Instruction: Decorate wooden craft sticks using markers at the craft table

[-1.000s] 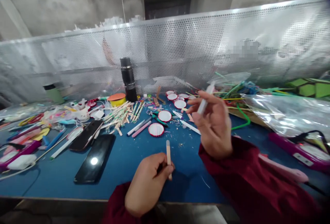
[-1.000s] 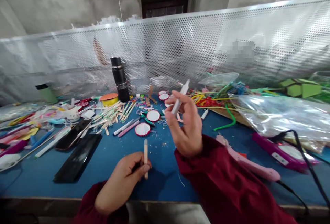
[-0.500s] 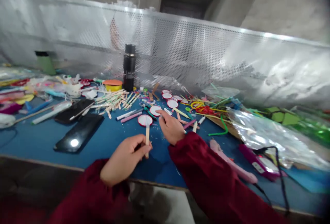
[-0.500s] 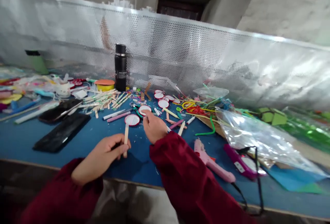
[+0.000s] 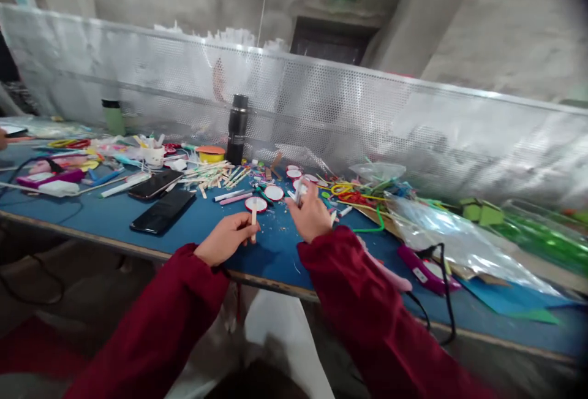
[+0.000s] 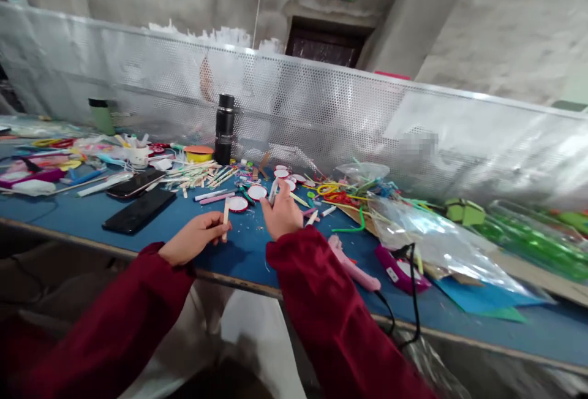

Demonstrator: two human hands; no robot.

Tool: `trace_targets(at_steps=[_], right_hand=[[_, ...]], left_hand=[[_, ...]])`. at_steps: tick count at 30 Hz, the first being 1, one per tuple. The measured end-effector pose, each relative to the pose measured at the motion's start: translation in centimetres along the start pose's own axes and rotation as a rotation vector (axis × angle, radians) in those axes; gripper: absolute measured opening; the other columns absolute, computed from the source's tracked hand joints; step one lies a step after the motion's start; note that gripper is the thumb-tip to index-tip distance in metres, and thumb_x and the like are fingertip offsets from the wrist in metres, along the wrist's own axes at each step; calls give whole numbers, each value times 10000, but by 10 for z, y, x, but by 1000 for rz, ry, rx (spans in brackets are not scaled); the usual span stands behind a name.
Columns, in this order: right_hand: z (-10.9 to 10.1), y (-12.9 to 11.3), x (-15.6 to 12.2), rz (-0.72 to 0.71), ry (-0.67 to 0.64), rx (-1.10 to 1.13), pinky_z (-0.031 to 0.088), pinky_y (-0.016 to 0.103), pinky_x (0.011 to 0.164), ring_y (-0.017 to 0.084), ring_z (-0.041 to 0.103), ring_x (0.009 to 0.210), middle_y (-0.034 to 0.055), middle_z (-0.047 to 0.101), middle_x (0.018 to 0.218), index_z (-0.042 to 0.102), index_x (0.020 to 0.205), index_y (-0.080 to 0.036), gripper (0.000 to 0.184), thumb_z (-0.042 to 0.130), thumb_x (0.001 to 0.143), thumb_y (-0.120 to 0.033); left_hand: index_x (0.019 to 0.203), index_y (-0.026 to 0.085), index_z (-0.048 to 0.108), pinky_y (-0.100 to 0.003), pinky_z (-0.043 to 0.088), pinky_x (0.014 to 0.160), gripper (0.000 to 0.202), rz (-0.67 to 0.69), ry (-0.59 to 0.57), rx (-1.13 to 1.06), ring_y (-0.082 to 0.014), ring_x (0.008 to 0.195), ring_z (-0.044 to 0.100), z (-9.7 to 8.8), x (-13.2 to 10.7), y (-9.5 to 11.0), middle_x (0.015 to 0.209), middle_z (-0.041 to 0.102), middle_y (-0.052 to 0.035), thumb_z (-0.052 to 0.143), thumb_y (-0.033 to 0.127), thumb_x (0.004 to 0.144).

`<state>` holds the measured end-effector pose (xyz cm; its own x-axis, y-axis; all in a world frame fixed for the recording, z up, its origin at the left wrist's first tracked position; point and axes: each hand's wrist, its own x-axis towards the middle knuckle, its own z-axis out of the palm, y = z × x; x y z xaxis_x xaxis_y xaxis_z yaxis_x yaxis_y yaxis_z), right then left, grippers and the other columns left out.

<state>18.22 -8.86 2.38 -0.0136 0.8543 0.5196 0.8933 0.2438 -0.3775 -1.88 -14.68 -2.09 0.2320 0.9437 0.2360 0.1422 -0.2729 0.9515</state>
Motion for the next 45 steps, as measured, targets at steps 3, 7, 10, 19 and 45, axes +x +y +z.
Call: trace_targets(at_steps=[3, 7, 10, 19, 45], right_hand=[[-32, 17, -24, -32, 128, 139, 470, 345, 710, 269, 687, 816, 66, 733, 883, 335, 1380, -159, 634, 576, 864, -437], [-53, 41, -52, -37, 70, 117, 417, 291, 617, 217, 655, 723, 42, 715, 836, 557, 1103, -231, 318, 537, 887, -463], [-51, 46, -59, -65, -63, -2, 368, 262, 614, 178, 623, 705, 21, 691, 787, 603, 883, -229, 224, 508, 917, -428], [-15, 31, -37, 22, -291, -75, 386, 258, 713, 171, 633, 819, 34, 691, 873, 597, 1034, -193, 212, 635, 850, -289], [-19, 40, -87, -69, 120, -138, 300, 286, 617, 150, 539, 675, 11, 610, 773, 526, 775, -218, 240, 500, 931, -399]], left_hand=[[867, 159, 577, -234, 386, 599, 289, -7, -15, -9, -107, 603, 486, 0, 0, 0, 714, 604, 1, 589, 446, 837], [860, 160, 576, -233, 377, 597, 280, -6, -2, 36, -102, 591, 472, 0, 0, 0, 707, 598, 8, 569, 440, 850], [854, 164, 576, -235, 373, 599, 285, -20, 16, 71, -104, 589, 471, 0, 0, 1, 703, 602, 10, 568, 449, 848], [879, 161, 596, -232, 369, 592, 293, -26, 9, 111, -106, 603, 473, 0, -1, 5, 726, 607, 0, 549, 450, 864], [889, 169, 611, -229, 396, 602, 301, -35, -7, 116, -108, 609, 488, 0, 0, 4, 717, 607, 3, 553, 463, 873]])
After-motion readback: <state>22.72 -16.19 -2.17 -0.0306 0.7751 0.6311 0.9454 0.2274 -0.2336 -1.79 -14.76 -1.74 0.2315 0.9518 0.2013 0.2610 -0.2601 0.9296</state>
